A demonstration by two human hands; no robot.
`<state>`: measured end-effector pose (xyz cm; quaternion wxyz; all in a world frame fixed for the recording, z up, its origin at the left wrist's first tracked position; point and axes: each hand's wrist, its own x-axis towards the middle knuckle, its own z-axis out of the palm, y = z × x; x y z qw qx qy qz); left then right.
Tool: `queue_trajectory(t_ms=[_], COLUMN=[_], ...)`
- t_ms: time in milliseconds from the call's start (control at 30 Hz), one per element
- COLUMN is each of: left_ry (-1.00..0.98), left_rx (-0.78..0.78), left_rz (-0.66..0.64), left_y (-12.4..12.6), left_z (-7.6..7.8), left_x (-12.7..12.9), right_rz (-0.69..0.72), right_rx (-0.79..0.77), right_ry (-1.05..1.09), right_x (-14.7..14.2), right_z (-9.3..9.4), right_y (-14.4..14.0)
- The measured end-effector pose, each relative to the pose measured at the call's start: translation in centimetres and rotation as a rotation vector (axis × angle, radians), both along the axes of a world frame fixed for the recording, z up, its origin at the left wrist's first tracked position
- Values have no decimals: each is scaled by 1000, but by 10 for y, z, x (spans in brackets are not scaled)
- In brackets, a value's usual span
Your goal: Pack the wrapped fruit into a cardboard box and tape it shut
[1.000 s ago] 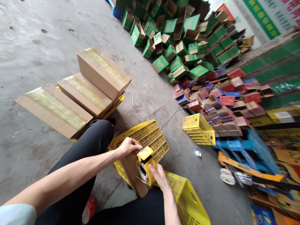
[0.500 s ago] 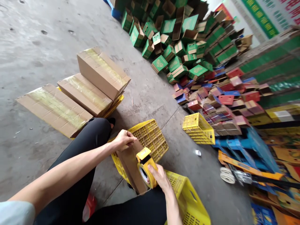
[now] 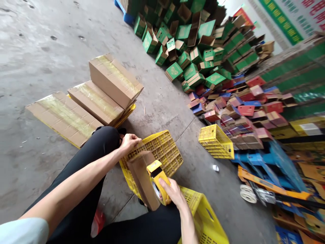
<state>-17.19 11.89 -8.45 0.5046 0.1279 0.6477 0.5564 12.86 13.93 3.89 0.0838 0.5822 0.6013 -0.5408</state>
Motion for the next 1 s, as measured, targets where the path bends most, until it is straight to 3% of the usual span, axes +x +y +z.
queue_trajectory(t_ms=[133,400,800,1000], left_ry=[154,252,336,317], left_rx=[-42,-123,-212,-226], left_rz=[20,39,-4,-29], left_y=[2,2,5,2], left_z=[-6,-20,-43,-62], left_x=[1,1,5,18], right_rz=[3,35,46,43], right_rx=[8,32,118,114], right_ry=[-46,-103,-121,-67], right_x=[-13,-33,-31,-29], right_z=[2,6,-22,-24], right_y=[3,7,12,12])
